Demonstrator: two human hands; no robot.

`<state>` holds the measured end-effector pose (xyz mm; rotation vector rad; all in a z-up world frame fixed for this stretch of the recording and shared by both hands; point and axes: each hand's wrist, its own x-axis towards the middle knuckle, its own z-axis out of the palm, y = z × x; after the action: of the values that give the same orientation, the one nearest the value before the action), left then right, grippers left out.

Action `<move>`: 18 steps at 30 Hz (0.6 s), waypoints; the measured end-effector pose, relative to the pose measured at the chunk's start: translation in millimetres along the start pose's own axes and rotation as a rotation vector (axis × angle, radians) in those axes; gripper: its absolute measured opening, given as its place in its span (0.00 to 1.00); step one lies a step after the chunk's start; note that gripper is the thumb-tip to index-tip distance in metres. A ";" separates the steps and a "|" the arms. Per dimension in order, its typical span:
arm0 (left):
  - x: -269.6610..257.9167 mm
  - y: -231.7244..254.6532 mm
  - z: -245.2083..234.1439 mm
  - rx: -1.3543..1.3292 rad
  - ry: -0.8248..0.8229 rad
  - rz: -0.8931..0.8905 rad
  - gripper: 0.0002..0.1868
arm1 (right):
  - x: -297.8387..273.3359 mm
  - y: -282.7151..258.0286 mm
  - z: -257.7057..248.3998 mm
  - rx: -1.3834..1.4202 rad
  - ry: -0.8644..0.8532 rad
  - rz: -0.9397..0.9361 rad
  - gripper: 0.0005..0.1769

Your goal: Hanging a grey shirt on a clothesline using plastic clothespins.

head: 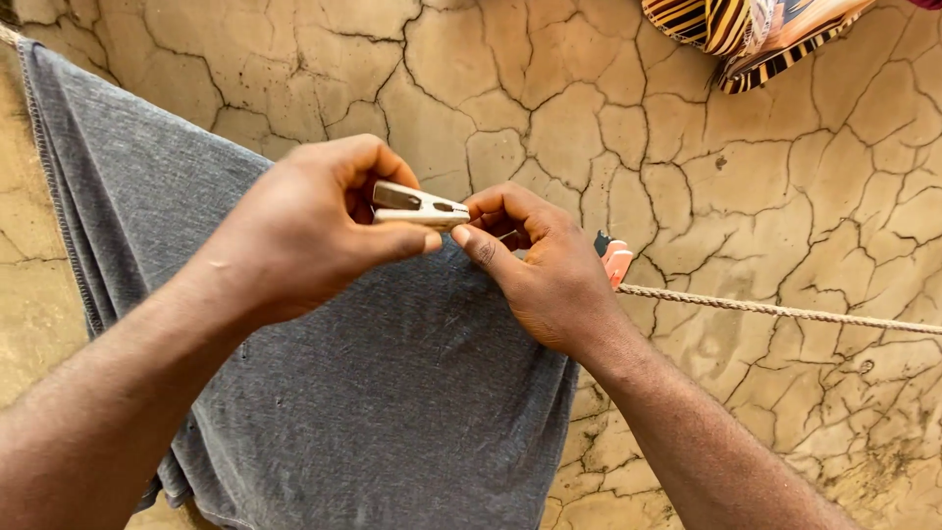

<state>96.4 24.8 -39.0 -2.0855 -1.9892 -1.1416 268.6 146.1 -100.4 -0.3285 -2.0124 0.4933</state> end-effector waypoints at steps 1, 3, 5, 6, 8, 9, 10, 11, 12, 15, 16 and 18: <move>-1.0 -1.1 -3.7 -0.069 0.056 0.035 0.17 | 0.8 1.3 1.5 0.024 0.022 -0.015 0.11; -0.6 -6.1 -3.6 -0.176 0.108 0.080 0.17 | 3.4 -0.8 7.4 0.013 0.045 -0.032 0.11; 2.3 -13.2 -1.9 -0.288 0.159 0.125 0.18 | 3.1 -5.8 12.3 -0.001 0.066 -0.046 0.12; 5.4 -18.4 -1.3 -0.433 0.202 0.197 0.17 | 2.5 -9.7 15.2 -0.049 0.100 -0.056 0.12; 8.6 -23.2 -4.8 -0.580 0.244 0.267 0.17 | 0.4 -14.5 20.6 -0.098 0.131 -0.064 0.13; 8.6 -22.5 -8.9 -0.463 0.280 0.288 0.16 | -1.1 -15.3 23.0 -0.103 0.108 -0.153 0.15; 9.1 -21.7 -13.5 -0.344 0.316 0.310 0.15 | -2.3 -16.3 25.5 -0.108 0.085 -0.241 0.18; 10.2 -19.9 -15.8 -0.344 0.315 0.309 0.15 | -3.2 -13.2 29.4 -0.108 0.084 -0.239 0.18; 11.2 -17.8 -18.4 -0.099 0.317 0.272 0.16 | -3.7 -10.3 33.2 -0.182 0.102 -0.274 0.18; 18.0 -27.9 -25.1 0.300 0.349 0.381 0.17 | -2.4 -3.4 42.7 -0.295 0.133 -0.291 0.20; 21.0 -33.9 -26.6 0.455 0.375 0.527 0.16 | -2.0 -1.1 45.4 -0.334 0.145 -0.269 0.20; 22.3 -34.0 -30.9 0.485 0.334 0.523 0.16 | -0.3 4.8 48.1 -0.270 0.144 -0.241 0.18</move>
<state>50.0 34.3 -19.9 -1.8406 -1.2913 -0.7487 226.4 140.4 -123.1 -0.2717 -1.9456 0.0444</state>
